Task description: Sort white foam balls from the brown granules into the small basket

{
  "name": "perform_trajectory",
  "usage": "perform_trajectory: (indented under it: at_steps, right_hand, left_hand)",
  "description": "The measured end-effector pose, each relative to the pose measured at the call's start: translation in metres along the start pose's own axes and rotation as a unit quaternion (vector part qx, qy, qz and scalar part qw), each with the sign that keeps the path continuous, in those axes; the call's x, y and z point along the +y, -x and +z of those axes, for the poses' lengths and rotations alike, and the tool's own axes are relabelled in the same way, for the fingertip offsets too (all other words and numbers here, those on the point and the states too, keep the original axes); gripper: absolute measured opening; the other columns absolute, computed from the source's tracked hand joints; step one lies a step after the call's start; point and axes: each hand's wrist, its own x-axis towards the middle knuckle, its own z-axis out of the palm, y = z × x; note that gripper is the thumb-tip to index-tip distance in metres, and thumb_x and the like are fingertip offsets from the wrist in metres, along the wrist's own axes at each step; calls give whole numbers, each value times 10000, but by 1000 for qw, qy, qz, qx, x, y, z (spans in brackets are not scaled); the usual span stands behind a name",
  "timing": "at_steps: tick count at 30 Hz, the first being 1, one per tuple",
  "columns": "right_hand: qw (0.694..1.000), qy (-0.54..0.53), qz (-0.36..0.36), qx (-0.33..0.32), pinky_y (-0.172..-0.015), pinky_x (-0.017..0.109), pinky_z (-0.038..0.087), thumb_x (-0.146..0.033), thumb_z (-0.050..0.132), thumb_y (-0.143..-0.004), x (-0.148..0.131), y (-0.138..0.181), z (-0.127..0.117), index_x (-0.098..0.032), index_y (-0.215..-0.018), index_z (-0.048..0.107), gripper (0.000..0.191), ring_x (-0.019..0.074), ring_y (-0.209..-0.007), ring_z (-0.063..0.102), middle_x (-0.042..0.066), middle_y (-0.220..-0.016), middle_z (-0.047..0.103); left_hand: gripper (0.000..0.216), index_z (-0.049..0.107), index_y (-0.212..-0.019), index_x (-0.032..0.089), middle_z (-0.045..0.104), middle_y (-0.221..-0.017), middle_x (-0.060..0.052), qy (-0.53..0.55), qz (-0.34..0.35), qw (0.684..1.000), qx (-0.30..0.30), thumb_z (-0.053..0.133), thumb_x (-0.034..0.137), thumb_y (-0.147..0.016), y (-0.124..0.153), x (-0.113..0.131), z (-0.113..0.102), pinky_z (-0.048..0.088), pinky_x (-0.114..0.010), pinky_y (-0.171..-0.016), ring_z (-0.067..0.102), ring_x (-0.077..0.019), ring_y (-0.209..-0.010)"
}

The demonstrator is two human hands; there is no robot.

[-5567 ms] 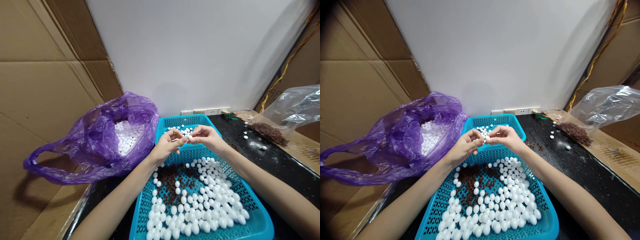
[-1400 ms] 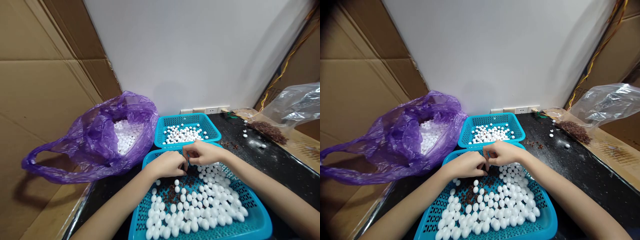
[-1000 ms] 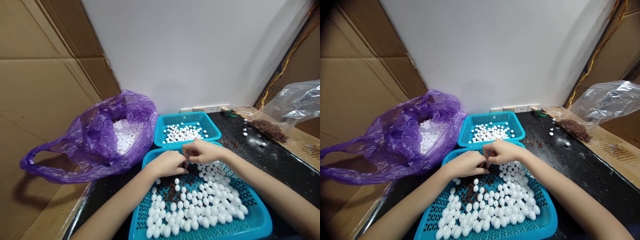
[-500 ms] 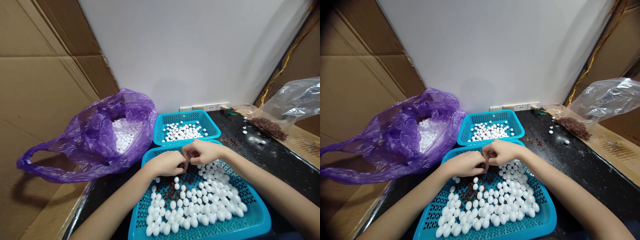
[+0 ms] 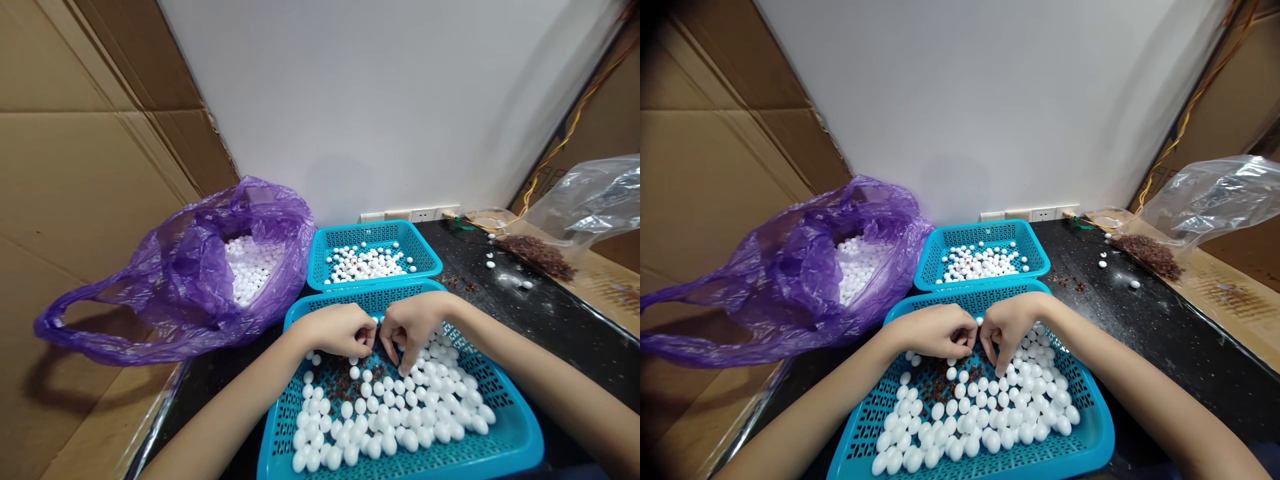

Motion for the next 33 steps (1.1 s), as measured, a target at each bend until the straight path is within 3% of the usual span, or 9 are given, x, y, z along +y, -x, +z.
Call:
perform_trajectory:
  at_steps: [6, 11, 13, 15, 18, 20, 23, 26, 33]
  right_hand:
    - [998, -55, -25, -18, -450, 174, 320, -179, 741, -719, -1, 4, -1, -132, -814, 694, 116, 68, -444, 435, -87, -474, 501]
    - [960, -221, -169, 39, -609, 222, 464, -192, 710, -729, -4, 10, -6, -129, -846, 617, 162, 127, -683, 583, 13, -765, 618]
    - [922, -283, -239, 110, -639, 253, 484, -191, 705, -728, -4, 11, -8, -148, -832, 588, 163, 156, -751, 597, 36, -831, 626]
    - [872, -336, -278, 224, -620, 256, 491, -194, 706, -729, -3, 9, -10, -174, -831, 568, 173, 153, -738, 593, 28, -855, 617]
    - [800, -369, -259, 397, -620, 245, 491, -228, 718, -729, -2, 6, -12, -214, -873, 573, 205, 143, -737, 581, -1, -849, 594]
    - [772, -374, -241, 455, -658, 249, 494, -262, 712, -742, -1, 5, -13, -233, -898, 595, 197, 151, -783, 583, -6, -836, 592]
    - [761, -378, -232, 474, -732, 275, 499, -288, 704, -761, 0, 4, -14, -245, -893, 633, 156, 163, -840, 592, 4, -872, 617]
    - [758, -381, -210, 485, -800, 326, 498, -326, 726, -740, 1, 3, -14, -253, -889, 654, 181, 184, -878, 603, 17, -951, 640]
    - [758, -387, -218, 477, -839, 347, 492, -335, 763, -710, 2, 0, -13, -256, -872, 696, 193, 183, -887, 612, 18, -968, 662]
  left_hand:
    - [57, 592, -700, 169, 590, -614, 28, -10, -9, 999, 44, 535, 168, -704, 1, 1, -1, 310, -199, -468, 514, -102, -530]
    - [126, 642, -806, 152, 649, -722, -14, 39, 13, 991, 124, 535, 205, -769, 0, -1, 0, 379, -204, -536, 572, -123, -608]
    - [136, 650, -845, 158, 669, -781, -23, 65, 28, 982, 172, 536, 194, -782, -1, -1, 0, 405, -213, -574, 595, -131, -652]
    - [128, 644, -850, 157, 671, -804, -24, 80, 45, 968, 233, 529, 185, -802, -2, 0, -1, 430, -227, -626, 600, -126, -677]
    - [104, 626, -829, 161, 658, -820, -17, 93, 60, 937, 330, 550, 231, -830, -3, 5, -4, 446, -242, -688, 581, -115, -704]
    - [106, 615, -804, 165, 649, -815, -15, 117, 59, 912, 388, 573, 259, -828, -2, 9, -6, 448, -236, -664, 572, -116, -710]
    - [113, 604, -799, 168, 647, -807, -19, 179, 58, 867, 462, 578, 274, -829, -1, 12, -9, 458, -234, -648, 579, -122, -730]
    - [116, 594, -818, 171, 640, -808, -26, 235, 54, 833, 499, 578, 286, -826, -1, 11, -10, 474, -251, -693, 586, -133, -764]
    - [132, 589, -792, 167, 609, -792, -21, 348, 74, 812, 463, 607, 298, -788, -2, 6, -12, 484, -256, -713, 577, -134, -774]
